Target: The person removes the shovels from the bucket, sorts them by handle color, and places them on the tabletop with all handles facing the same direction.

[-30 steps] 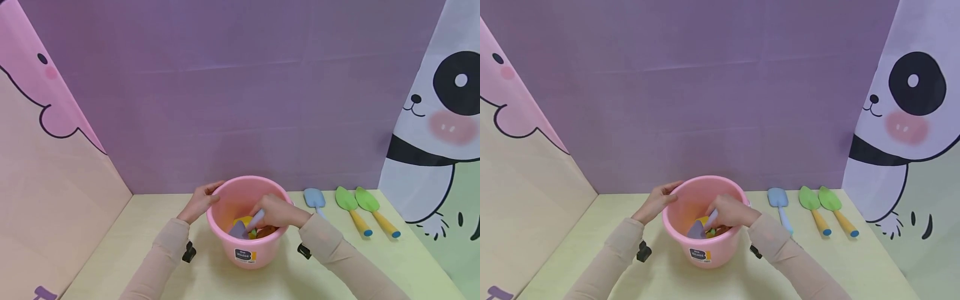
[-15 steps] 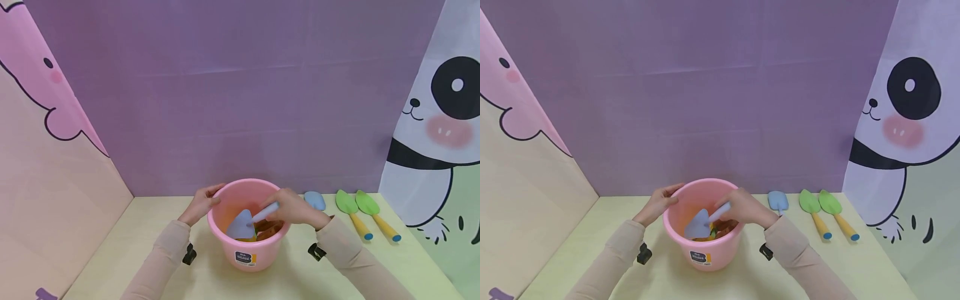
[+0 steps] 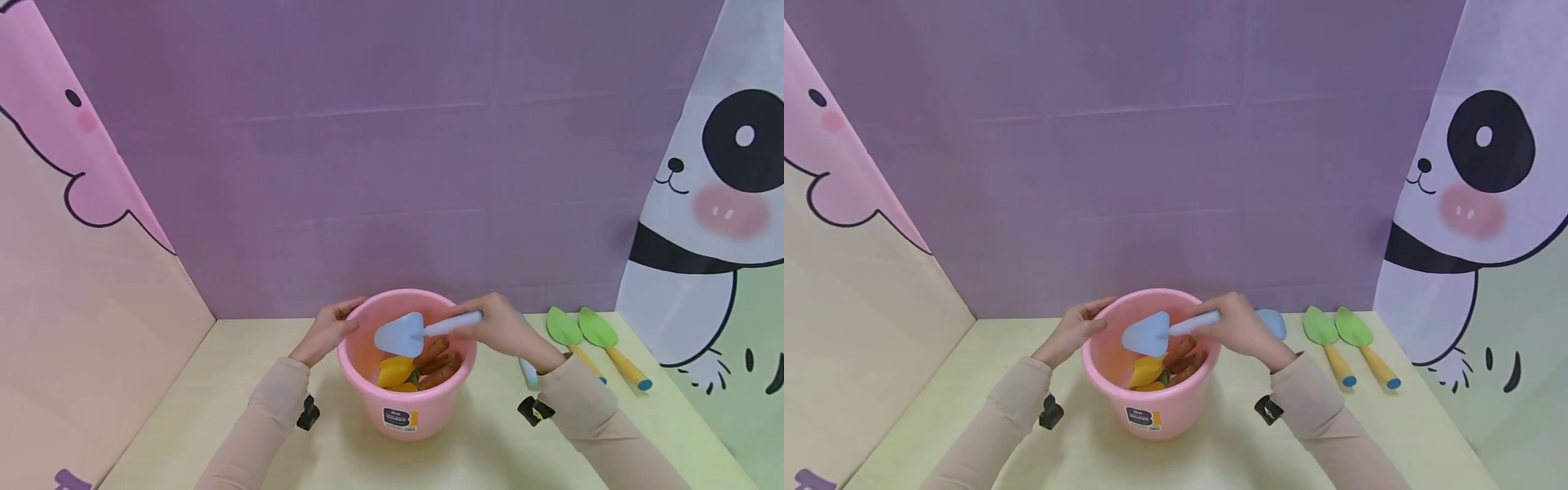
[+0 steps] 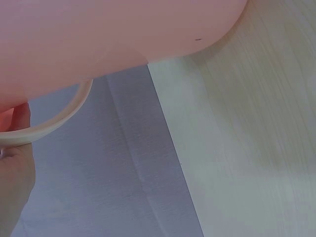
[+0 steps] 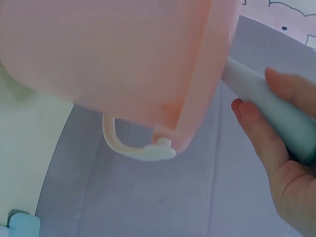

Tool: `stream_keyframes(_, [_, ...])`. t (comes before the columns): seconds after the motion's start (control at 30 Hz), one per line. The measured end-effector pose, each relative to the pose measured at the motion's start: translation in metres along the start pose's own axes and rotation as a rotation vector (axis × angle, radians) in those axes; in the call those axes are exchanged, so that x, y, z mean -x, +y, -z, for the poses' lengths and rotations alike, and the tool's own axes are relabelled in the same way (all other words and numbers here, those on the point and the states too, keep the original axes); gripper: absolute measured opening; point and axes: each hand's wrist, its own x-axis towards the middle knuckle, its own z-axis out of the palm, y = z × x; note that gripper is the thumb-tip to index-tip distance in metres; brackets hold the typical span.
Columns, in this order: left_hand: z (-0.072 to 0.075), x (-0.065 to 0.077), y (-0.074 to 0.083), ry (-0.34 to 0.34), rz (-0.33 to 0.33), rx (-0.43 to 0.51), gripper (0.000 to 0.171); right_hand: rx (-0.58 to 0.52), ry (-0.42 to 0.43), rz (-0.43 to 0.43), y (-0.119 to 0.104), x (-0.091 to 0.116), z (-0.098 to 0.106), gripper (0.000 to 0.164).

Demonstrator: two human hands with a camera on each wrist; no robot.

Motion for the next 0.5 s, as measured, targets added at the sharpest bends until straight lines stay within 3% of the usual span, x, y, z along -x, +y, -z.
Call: stream_keyframes(0.5, [-0.001,0.0,0.0,0.008,0.009,-0.002,0.05,-0.235,0.209,-0.171,0.007,0.007,0.017,0.041])
